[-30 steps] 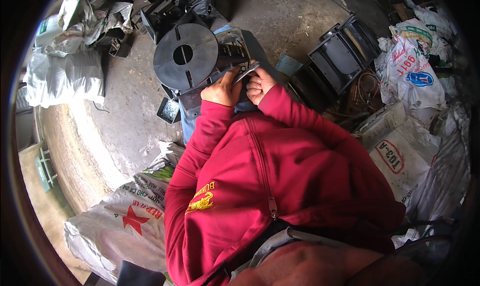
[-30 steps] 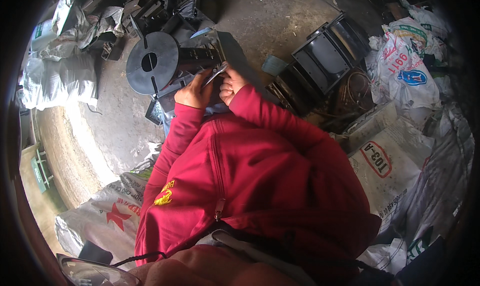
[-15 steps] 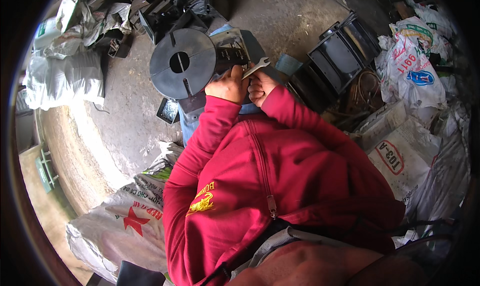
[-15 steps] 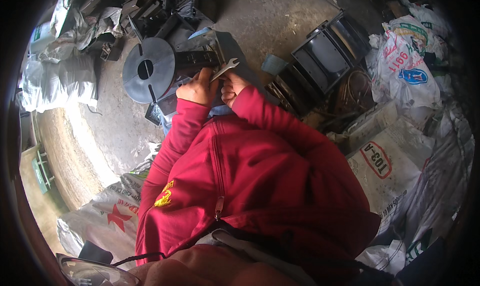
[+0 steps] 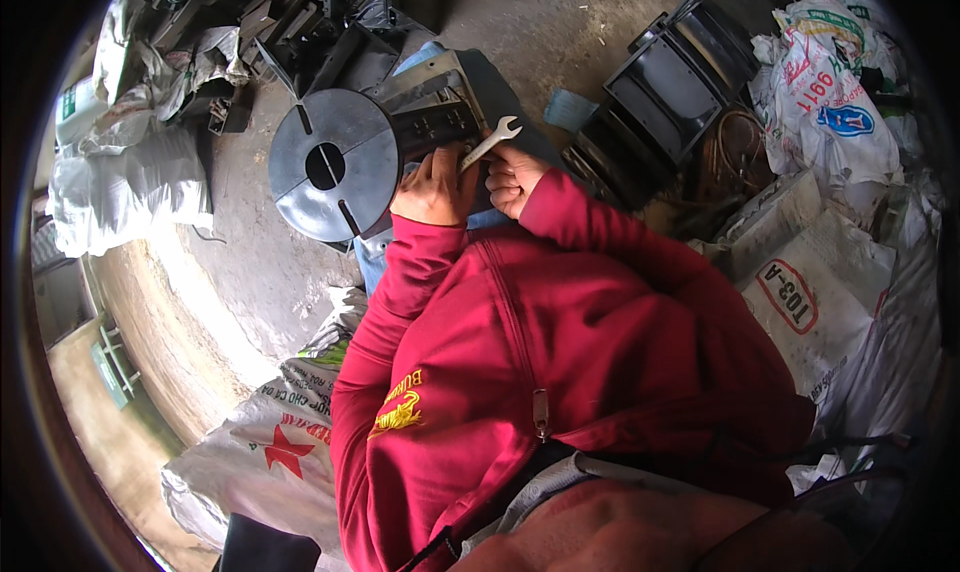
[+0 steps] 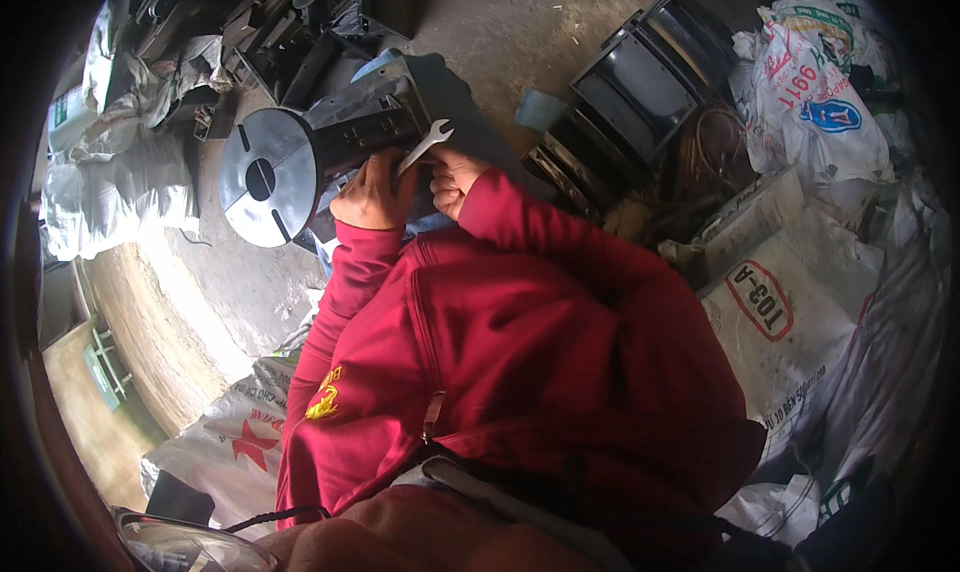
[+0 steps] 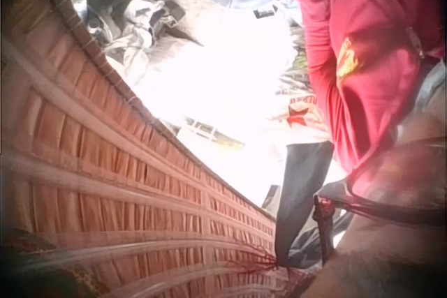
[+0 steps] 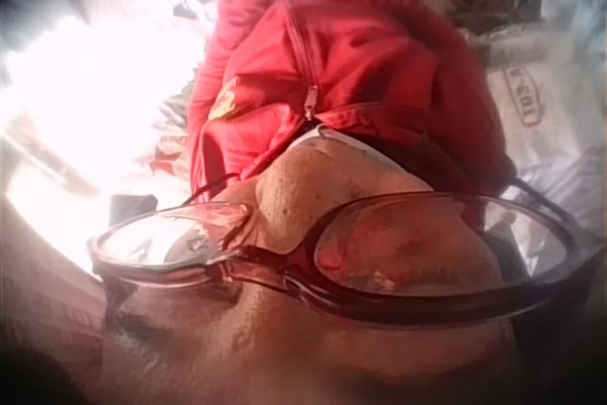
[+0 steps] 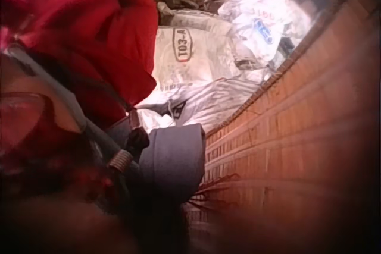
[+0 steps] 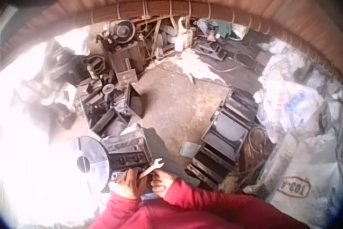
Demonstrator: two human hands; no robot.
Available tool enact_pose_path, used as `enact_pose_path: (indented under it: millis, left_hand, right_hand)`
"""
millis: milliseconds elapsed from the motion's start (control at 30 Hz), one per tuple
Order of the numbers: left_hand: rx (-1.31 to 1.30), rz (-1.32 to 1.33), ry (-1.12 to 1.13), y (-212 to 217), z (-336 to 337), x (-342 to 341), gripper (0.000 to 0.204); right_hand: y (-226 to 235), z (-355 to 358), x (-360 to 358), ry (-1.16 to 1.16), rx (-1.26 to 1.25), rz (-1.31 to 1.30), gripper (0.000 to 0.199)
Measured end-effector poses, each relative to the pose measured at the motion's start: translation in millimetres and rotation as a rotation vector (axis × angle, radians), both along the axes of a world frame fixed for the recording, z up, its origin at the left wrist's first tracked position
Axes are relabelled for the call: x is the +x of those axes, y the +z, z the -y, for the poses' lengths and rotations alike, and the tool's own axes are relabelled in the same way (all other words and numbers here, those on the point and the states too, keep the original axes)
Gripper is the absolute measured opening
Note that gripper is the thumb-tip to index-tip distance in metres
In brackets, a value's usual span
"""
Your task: The person uses a wrench to tighten bolts on a circular metal component attached to a larger machine. They repeatedly adjust the wrench and reposition their hands to secure the fasteners.
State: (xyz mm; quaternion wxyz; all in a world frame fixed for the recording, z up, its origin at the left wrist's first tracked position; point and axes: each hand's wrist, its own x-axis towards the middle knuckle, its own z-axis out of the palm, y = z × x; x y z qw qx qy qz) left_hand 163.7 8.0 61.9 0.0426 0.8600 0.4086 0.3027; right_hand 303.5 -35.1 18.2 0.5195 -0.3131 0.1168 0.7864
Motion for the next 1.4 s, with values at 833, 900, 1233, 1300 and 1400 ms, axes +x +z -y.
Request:
enact_pose_path:
  millis: [833,900,1233,1300,1400]
  left_hand:
    - [0.002,-0.041,-0.108,3.2,0.4,-1.3,0.023]
    - [-0.023,-0.034,-0.107,6.8,1.8,-1.8,0.025]
    - [-0.009,0.017,-0.085,-2.2,-0.1,1.7,0.020]
    - [-0.006,-0.002,-0.057,-3.9,0.5,2.1,0.021]
    - [0.001,-0.013,-0.123,-0.5,3.2,1.1,0.022]
  right_hand:
    - [6.7,3.4,3.5,0.068,0.057,0.240,0.028]
    - [1.1,3.1,9.7,0.111,0.101,0.214,0.027]
    - [-0.8,1.0,19.0,0.184,0.148,0.163,0.024]
    - [13.0,2.7,17.2,0.181,0.176,0.290,0.025]
    - [-4.8,3.3,11.8,0.166,0.246,0.366,0.027]
